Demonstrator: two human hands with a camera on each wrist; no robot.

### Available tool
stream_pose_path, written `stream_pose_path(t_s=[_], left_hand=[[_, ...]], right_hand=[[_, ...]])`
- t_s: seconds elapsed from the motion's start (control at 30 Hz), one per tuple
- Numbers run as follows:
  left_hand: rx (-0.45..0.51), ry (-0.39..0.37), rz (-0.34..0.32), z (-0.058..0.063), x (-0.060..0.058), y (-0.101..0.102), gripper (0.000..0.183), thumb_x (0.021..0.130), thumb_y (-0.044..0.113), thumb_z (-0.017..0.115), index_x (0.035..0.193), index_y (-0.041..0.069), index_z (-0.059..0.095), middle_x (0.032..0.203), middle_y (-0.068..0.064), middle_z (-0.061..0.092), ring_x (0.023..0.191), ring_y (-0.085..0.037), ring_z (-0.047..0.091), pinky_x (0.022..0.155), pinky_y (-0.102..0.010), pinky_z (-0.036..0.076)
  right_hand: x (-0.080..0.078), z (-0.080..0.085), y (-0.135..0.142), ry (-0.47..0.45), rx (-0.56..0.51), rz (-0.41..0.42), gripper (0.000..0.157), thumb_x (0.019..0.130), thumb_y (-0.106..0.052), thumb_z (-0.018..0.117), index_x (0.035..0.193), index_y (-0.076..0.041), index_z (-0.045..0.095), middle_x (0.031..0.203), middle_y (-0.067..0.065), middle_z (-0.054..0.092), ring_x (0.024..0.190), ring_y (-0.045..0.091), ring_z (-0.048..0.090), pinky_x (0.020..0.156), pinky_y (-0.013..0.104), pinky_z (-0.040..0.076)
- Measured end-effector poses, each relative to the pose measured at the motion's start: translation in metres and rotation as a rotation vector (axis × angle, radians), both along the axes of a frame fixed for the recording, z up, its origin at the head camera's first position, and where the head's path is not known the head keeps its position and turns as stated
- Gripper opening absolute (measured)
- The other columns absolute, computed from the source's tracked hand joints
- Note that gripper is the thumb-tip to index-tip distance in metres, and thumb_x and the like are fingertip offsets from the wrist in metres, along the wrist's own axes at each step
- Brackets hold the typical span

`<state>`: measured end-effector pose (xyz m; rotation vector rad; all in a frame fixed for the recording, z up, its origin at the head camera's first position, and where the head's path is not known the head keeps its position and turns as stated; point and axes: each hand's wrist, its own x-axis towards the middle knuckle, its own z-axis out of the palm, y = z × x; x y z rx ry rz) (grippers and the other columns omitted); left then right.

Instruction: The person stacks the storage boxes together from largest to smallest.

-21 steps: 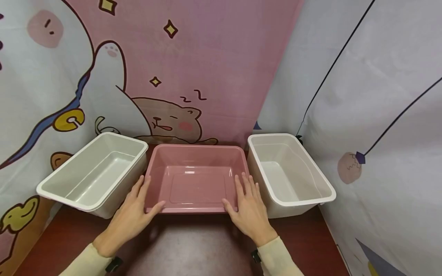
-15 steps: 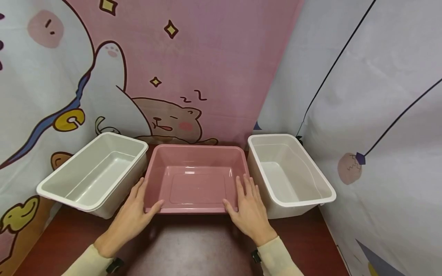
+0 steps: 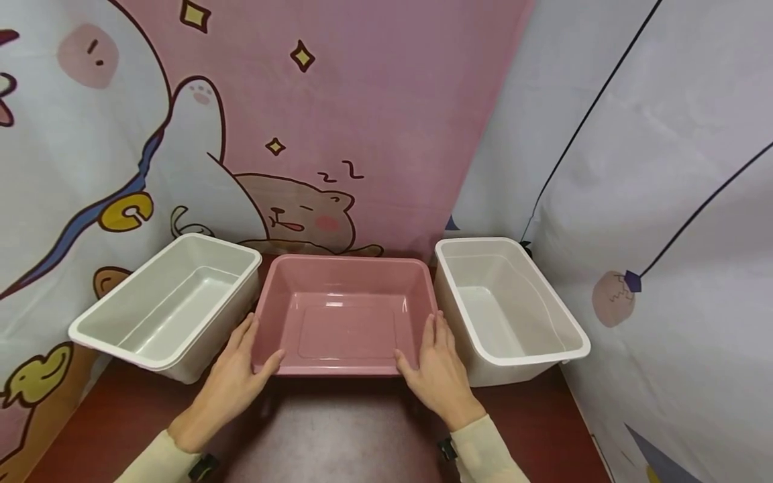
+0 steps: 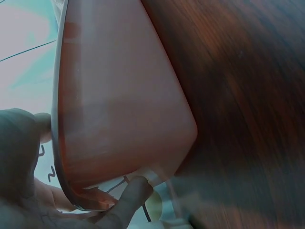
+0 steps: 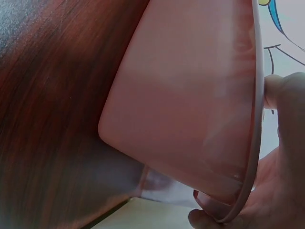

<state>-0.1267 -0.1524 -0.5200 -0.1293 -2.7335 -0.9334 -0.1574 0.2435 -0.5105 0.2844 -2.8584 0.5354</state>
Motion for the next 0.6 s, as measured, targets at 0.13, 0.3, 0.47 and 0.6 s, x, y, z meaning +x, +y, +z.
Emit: stream_pose_path(t_s=[0.13,0.3,0.47,0.6], left_hand=[[-0.010,0.010,-0.006,-0.0002,-0.0003,0.0007,0.098,0.111,0.044,0.079,0.178,-0.011,0.033,0.186,-0.034,0.035,0.150,-0.062,0.063,0.115,-0.073,0.059],[-0.018,0.020,-0.007,0.0007,-0.0004,0.0009,0.097,0.110,0.043,0.080,0.176,-0.012,0.035,0.185,-0.035,0.036,0.149,-0.063,0.063,0.114,-0.073,0.059],[-0.014,0.018,-0.008,-0.0005,0.0000,0.0005,0.097,0.110,0.042,0.081,0.176,-0.012,0.035,0.185,-0.035,0.035,0.149,-0.063,0.063,0.115,-0.073,0.059],[-0.009,0.020,-0.009,-0.0006,0.0003,-0.0003,0.097,0.110,0.042,0.082,0.177,-0.011,0.035,0.185,-0.035,0.035,0.147,-0.063,0.064,0.113,-0.072,0.060]], right_hand=[[0.0013,-0.0011,0.0001,-0.029,-0.011,-0.020,0.106,0.106,-0.047,0.081,0.172,0.021,0.033,0.184,0.040,0.032,0.164,0.059,0.046,0.116,0.071,0.059],[0.0017,-0.0020,-0.0001,-0.008,-0.016,-0.019,0.100,0.106,-0.042,0.080,0.169,0.023,0.038,0.183,0.040,0.034,0.157,0.060,0.054,0.116,0.071,0.060],[0.0023,-0.0011,0.0001,-0.009,-0.015,-0.016,0.095,0.106,-0.036,0.079,0.170,0.022,0.038,0.184,0.039,0.033,0.153,0.059,0.057,0.115,0.069,0.060],[0.0024,-0.0003,0.0004,-0.008,-0.014,-0.014,0.090,0.105,-0.027,0.076,0.170,0.022,0.037,0.184,0.039,0.033,0.152,0.058,0.058,0.115,0.068,0.060]])
